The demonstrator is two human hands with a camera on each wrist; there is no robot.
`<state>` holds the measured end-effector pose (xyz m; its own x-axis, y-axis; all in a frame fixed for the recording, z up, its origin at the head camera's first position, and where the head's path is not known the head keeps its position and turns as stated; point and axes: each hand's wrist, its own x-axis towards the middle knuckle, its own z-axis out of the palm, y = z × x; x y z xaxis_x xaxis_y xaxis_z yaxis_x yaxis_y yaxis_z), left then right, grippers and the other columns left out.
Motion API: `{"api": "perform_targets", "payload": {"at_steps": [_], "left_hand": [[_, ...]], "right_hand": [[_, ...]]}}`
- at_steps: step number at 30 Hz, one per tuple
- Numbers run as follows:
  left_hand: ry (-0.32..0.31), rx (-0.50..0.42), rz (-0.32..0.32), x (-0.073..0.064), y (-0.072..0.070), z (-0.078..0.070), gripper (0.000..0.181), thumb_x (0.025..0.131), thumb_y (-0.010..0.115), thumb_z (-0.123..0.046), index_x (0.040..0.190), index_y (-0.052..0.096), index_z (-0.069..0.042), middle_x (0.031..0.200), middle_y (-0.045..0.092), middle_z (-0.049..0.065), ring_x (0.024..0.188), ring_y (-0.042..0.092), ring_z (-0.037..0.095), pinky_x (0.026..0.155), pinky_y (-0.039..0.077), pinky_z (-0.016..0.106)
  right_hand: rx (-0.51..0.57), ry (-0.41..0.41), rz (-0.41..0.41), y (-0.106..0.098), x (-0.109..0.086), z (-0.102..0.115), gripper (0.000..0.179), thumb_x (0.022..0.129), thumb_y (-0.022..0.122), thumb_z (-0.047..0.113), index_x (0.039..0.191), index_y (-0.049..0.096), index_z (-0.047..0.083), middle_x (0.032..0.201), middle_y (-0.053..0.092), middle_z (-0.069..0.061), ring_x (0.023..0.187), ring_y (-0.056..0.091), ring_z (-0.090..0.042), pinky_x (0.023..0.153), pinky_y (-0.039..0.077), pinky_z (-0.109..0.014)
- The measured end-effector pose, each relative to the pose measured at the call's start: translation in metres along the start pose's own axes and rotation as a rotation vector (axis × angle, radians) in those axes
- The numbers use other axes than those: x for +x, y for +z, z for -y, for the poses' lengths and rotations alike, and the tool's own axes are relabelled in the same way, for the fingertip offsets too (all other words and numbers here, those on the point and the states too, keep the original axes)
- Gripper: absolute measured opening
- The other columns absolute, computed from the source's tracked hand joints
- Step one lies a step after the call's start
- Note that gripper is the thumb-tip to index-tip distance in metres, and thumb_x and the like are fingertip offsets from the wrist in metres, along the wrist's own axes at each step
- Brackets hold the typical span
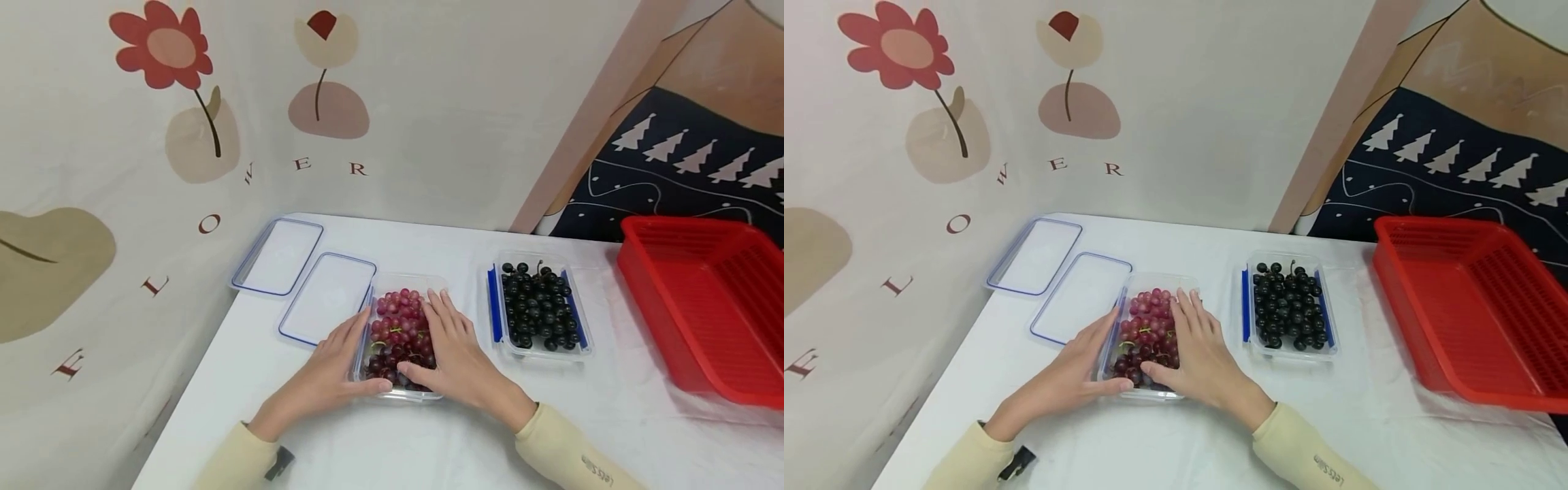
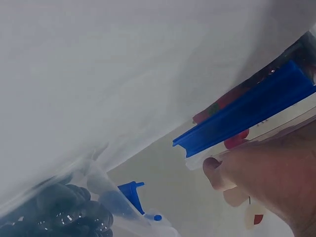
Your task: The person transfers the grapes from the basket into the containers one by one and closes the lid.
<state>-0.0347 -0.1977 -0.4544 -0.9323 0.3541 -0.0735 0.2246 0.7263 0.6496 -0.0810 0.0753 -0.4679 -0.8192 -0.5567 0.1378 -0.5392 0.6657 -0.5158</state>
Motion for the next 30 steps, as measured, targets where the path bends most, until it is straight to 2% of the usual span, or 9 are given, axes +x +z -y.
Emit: {"api": "perform_targets", "payload": {"at_steps": [9,16,21,27,30], "left_hand": [[0.046,-0.039,0.048,0.001,-0.006,0.014,0.124,0.092,0.081,-0.064,0.178,0.004,-0.018,0.178,0.018,0.024,0.161,0.021,0.049,0.120,0.017,0.078],[0.055,-0.009,0.000,-0.001,-0.010,0.022,0.118,0.094,0.078,-0.067,0.177,0.011,-0.016,0.178,0.021,0.020,0.161,0.024,0.046,0.121,0.024,0.073],[0.043,0.036,-0.092,-0.005,-0.017,0.035,0.107,0.100,0.075,-0.059,0.175,0.019,-0.007,0.176,0.025,0.024,0.160,0.024,0.048,0.121,0.025,0.074],[-0.051,0.154,-0.271,-0.008,-0.032,0.053,0.088,0.104,0.075,-0.044,0.167,0.035,0.003,0.168,0.033,0.033,0.155,0.028,0.054,0.122,0.020,0.075],[-0.097,0.184,-0.329,-0.010,-0.040,0.060,0.078,0.104,0.076,-0.032,0.161,0.042,0.008,0.163,0.037,0.037,0.150,0.032,0.058,0.120,0.022,0.076]], "right_hand": [[-0.037,-0.006,-0.001,-0.001,-0.015,0.006,0.128,0.092,0.065,0.082,0.174,0.010,0.001,0.182,-0.001,-0.017,0.167,-0.006,-0.034,0.125,0.018,-0.070],[-0.010,0.042,0.014,-0.004,-0.023,0.005,0.132,0.089,0.070,0.082,0.175,0.007,0.002,0.181,-0.006,-0.016,0.167,-0.006,-0.033,0.126,0.018,-0.069],[0.017,0.087,0.037,-0.006,-0.028,0.002,0.135,0.088,0.069,0.084,0.176,0.003,0.006,0.181,-0.008,-0.014,0.166,-0.004,-0.033,0.125,0.018,-0.071],[0.043,0.143,0.092,-0.008,-0.031,0.000,0.136,0.088,0.065,0.088,0.176,-0.005,0.011,0.181,-0.014,-0.011,0.166,-0.010,-0.029,0.126,0.013,-0.071],[0.055,0.157,0.113,-0.010,-0.032,0.001,0.136,0.088,0.066,0.087,0.176,-0.003,0.010,0.181,-0.013,-0.011,0.166,-0.009,-0.029,0.126,0.012,-0.072]]}}
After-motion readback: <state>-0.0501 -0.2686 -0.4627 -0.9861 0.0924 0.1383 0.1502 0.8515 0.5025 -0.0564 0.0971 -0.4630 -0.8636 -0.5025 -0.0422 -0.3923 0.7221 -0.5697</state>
